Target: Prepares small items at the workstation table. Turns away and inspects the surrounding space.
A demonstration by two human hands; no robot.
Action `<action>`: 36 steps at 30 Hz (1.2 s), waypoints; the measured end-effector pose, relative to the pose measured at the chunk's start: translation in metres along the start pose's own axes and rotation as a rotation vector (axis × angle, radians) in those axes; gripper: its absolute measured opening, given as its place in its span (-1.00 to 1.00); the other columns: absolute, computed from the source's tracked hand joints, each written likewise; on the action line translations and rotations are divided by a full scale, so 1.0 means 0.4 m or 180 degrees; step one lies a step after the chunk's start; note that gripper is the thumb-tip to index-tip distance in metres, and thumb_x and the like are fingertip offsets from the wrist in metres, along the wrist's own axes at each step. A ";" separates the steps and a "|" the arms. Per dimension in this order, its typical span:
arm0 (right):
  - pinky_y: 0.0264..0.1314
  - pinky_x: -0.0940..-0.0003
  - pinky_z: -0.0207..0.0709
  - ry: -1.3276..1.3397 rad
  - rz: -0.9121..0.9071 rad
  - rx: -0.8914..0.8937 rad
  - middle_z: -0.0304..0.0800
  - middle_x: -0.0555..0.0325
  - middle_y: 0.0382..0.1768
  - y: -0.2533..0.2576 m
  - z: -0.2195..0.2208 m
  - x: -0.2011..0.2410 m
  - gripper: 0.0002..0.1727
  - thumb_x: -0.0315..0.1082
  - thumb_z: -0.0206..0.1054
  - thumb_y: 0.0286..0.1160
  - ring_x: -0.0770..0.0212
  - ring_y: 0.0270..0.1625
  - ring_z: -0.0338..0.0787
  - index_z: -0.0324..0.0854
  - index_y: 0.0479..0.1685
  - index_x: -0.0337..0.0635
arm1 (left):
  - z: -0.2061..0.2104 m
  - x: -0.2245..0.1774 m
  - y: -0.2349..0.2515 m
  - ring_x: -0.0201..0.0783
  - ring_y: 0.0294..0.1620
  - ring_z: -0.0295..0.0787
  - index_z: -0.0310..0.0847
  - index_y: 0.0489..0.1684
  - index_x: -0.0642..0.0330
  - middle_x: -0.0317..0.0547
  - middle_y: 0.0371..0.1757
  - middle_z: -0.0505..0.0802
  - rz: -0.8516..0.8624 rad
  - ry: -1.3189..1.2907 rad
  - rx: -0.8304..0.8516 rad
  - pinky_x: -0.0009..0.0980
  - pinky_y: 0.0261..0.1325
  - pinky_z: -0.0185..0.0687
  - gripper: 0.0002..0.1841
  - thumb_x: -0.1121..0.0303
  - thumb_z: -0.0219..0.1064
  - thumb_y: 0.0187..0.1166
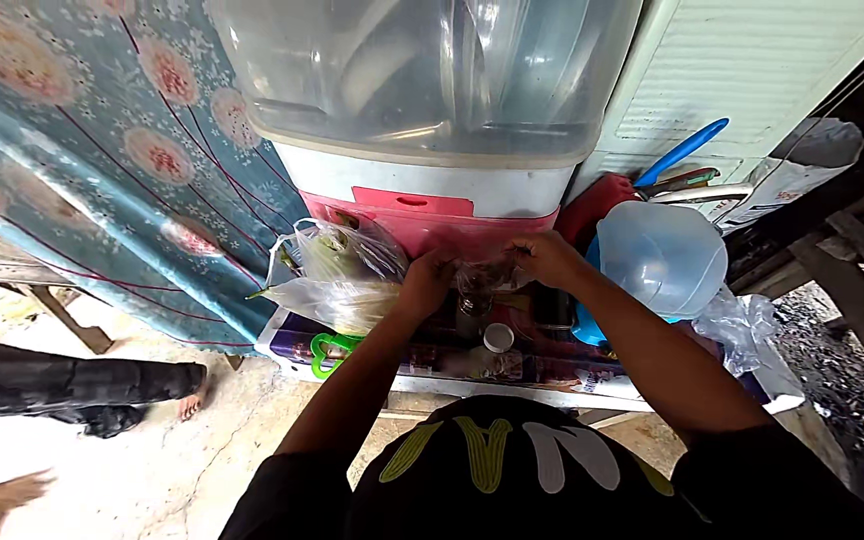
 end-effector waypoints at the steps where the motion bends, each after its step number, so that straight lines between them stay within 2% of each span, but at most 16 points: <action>1: -0.08 0.09 0.57 0.0071 0.0029 -0.0040 0.78 -0.01 -0.35 -0.003 0.001 -0.004 -0.75 -0.30 0.27 0.73 0.15 -0.29 0.72 0.77 -0.13 -0.31 | 0.004 0.009 0.000 -0.28 -0.36 0.56 0.60 -0.23 0.39 -0.05 -0.39 0.66 -0.0038 -0.0095 -0.0006 -0.24 -0.14 0.51 -0.78 0.39 0.22 0.77; 4: -0.20 0.21 0.59 0.0281 0.0309 0.0304 0.77 0.07 -0.42 -0.011 0.012 -0.011 -0.76 -0.31 0.46 0.55 0.26 -0.42 0.66 0.77 0.02 -0.29 | 0.011 0.025 -0.001 -0.35 -0.38 0.57 0.61 -0.21 0.37 -0.10 -0.39 0.67 -0.0116 -0.0351 0.0021 -0.33 -0.16 0.55 -0.80 0.40 0.21 0.77; 6: -0.29 0.25 0.48 0.0106 0.0437 0.0624 0.64 0.15 -0.52 -0.022 0.022 -0.004 -0.62 -0.25 0.62 0.37 0.30 -0.49 0.50 0.75 0.07 -0.29 | 0.012 0.034 -0.003 -0.39 -0.40 0.56 0.61 -0.22 0.36 -0.13 -0.40 0.67 -0.0222 -0.0441 -0.0006 -0.37 -0.19 0.53 -0.82 0.41 0.25 0.74; 8: -0.23 0.17 0.48 -0.0155 0.0387 0.0759 0.65 0.10 -0.51 -0.033 0.019 0.002 -0.73 -0.29 0.57 0.43 0.23 -0.45 0.54 0.78 -0.05 -0.30 | 0.003 0.043 -0.005 -0.35 -0.34 0.61 0.63 -0.14 0.39 -0.06 -0.32 0.73 -0.0376 -0.0481 -0.0038 -0.33 -0.12 0.57 -0.87 0.45 0.31 0.69; 11: -0.07 0.14 0.59 -0.0037 0.0273 0.0489 0.81 0.04 -0.36 -0.045 -0.001 -0.012 -0.86 -0.36 0.45 0.55 0.22 -0.32 0.71 0.82 -0.15 -0.27 | -0.002 0.051 -0.013 -0.32 -0.21 0.66 0.58 -0.03 0.42 -0.01 -0.20 0.74 -0.0426 -0.0643 0.0039 -0.31 -0.01 0.61 -0.88 0.57 0.34 0.61; 14: 0.10 0.12 0.60 -0.0040 0.0035 0.0411 0.74 -0.09 -0.07 -0.037 0.004 -0.024 -0.86 -0.42 0.42 0.56 0.10 -0.06 0.71 0.82 -0.14 -0.34 | 0.011 0.034 -0.015 -0.23 -0.02 0.72 0.59 0.15 0.46 0.13 0.03 0.79 -0.0268 -0.0615 0.0142 -0.24 0.15 0.62 -0.81 0.58 0.17 0.71; 16: 0.21 -0.01 0.61 -0.0097 0.0011 0.0325 0.74 -0.17 0.06 -0.031 0.013 -0.015 -0.83 -0.44 0.34 0.62 -0.02 0.07 0.75 0.81 -0.09 -0.37 | 0.020 0.026 -0.011 -0.26 -0.05 0.70 0.64 0.15 0.43 0.09 0.02 0.80 -0.0197 -0.0605 0.0104 -0.27 0.12 0.59 -0.75 0.52 0.04 0.82; 19: 0.14 -0.02 0.61 0.0015 0.0207 -0.0036 0.82 -0.15 -0.10 -0.026 0.016 0.007 -0.80 -0.44 0.25 0.70 0.00 -0.06 0.80 0.75 -0.03 -0.39 | 0.037 0.031 -0.002 -0.32 -0.12 0.65 0.62 0.08 0.38 -0.01 -0.13 0.75 -0.0121 -0.0752 0.0101 -0.28 0.10 0.56 -0.71 0.37 0.01 0.87; 21: 0.04 -0.02 0.61 0.0058 0.0364 -0.0187 0.81 -0.11 -0.23 -0.020 0.015 0.010 -0.83 -0.42 0.30 0.66 0.03 -0.15 0.79 0.73 -0.08 -0.36 | 0.044 0.024 0.000 -0.34 -0.23 0.65 0.61 0.05 0.34 -0.06 -0.22 0.75 -0.0073 -0.0634 0.0253 -0.29 0.00 0.60 -0.76 0.30 0.27 0.74; 23: -0.06 -0.02 0.58 0.0046 0.0470 -0.0224 0.76 -0.08 -0.32 -0.014 0.011 0.005 -0.80 -0.33 0.38 0.62 0.04 -0.23 0.75 0.70 -0.18 -0.35 | 0.045 0.015 0.003 -0.09 -0.15 0.76 0.64 0.06 0.38 0.13 -0.16 0.81 -0.0154 -0.0328 0.0461 -0.04 0.08 0.67 -0.66 0.30 0.52 0.53; 26: -0.09 0.04 0.54 0.0041 0.0473 0.0039 0.71 -0.05 -0.33 -0.013 0.011 0.008 -0.80 -0.34 0.38 0.63 0.08 -0.25 0.69 0.65 -0.19 -0.36 | 0.050 0.008 0.006 0.04 -0.02 0.80 0.75 -0.06 0.43 0.20 -0.10 0.85 0.0152 0.0096 0.0496 0.05 0.20 0.63 -0.79 0.41 0.46 0.56; 29: 0.20 0.07 0.62 0.0026 0.0387 0.0265 0.84 -0.09 -0.07 -0.017 0.018 0.024 -0.82 -0.52 0.23 0.67 0.08 0.00 0.81 0.74 0.01 -0.34 | 0.057 -0.005 0.005 0.10 0.20 0.77 0.77 0.14 0.42 0.25 0.15 0.81 0.0279 0.0342 0.0660 0.04 0.39 0.58 -0.76 0.52 0.25 0.69; 30: 0.22 0.02 0.61 -0.0025 0.0370 0.0222 0.85 -0.11 -0.07 -0.018 0.020 0.030 -0.81 -0.52 0.21 0.68 0.04 0.02 0.82 0.75 0.01 -0.34 | 0.062 -0.009 0.004 0.11 0.23 0.75 0.74 0.19 0.42 0.25 0.19 0.79 0.0237 0.0423 0.0740 0.06 0.41 0.56 -0.74 0.56 0.22 0.69; 32: 0.08 -0.09 0.60 -0.0136 0.0430 0.0109 0.82 -0.10 -0.20 -0.017 0.024 0.032 -0.80 -0.40 0.23 0.72 -0.02 -0.08 0.80 0.74 -0.06 -0.33 | 0.065 -0.011 0.004 0.14 0.20 0.77 0.75 0.12 0.43 0.25 0.15 0.81 0.0217 0.0539 0.0737 0.12 0.38 0.58 -0.77 0.57 0.23 0.66; 34: -0.10 -0.13 0.54 -0.0231 0.0491 0.0126 0.72 -0.09 -0.35 -0.016 0.030 0.025 -0.71 -0.20 0.32 0.71 -0.06 -0.22 0.73 0.67 -0.13 -0.32 | 0.060 -0.007 0.008 0.17 0.05 0.79 0.74 -0.09 0.46 0.26 0.00 0.82 0.0186 0.0651 0.0606 0.20 0.22 0.61 -0.82 0.46 0.33 0.64; 36: 0.00 -0.25 0.56 -0.0362 0.0591 0.0383 0.78 -0.14 -0.25 -0.015 0.038 0.031 -0.59 -0.06 0.48 0.54 -0.15 -0.11 0.77 0.70 -0.04 -0.28 | 0.055 -0.006 0.011 0.20 0.00 0.79 0.74 -0.15 0.46 0.26 -0.06 0.82 0.0113 0.0791 0.0555 0.25 0.16 0.60 -0.71 0.32 0.29 0.73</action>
Point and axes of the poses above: each hand's wrist, its own y-axis towards the middle knuckle, its own z-axis out of the palm, x = y × z, the point moved 5 cm from there along y, towards the middle knuckle
